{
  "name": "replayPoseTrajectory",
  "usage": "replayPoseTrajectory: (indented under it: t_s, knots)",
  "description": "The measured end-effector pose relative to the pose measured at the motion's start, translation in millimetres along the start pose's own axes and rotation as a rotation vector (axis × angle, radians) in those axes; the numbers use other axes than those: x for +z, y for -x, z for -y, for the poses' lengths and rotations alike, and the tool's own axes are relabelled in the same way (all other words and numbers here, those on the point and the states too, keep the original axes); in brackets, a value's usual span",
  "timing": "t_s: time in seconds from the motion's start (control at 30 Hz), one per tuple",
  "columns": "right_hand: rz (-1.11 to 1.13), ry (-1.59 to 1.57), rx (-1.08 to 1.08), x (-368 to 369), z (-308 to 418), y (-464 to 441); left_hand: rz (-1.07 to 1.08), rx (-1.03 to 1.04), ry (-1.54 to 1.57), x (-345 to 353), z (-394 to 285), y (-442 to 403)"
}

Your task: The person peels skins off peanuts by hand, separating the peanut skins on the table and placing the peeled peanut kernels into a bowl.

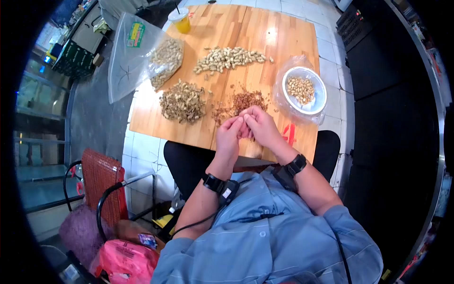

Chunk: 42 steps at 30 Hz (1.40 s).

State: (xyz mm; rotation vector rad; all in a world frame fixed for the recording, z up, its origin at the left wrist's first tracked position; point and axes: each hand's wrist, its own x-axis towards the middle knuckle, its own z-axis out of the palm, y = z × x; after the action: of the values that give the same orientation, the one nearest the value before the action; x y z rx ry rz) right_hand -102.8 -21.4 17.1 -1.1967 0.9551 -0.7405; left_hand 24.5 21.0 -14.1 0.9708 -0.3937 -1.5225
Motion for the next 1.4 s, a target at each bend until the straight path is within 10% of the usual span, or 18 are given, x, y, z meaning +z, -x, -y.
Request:
replayPoseTrajectory:
  t_s: [0.17, 0.6, 1.4]
  knots:
    - [-0.180, -0.189, 0.047, -3, -3, -7, -0.025, -0.045, 0.210, -10, -5, -1]
    - [-0.071, 0.459, -0.323, -7, 15, 2, 0.014, -0.068, 0.207, -5, -5, 2]
    - [-0.291, 0.277, -0.129, -43, 18, 2, 0.019, -0.094, -0.090, 9, -5, 2]
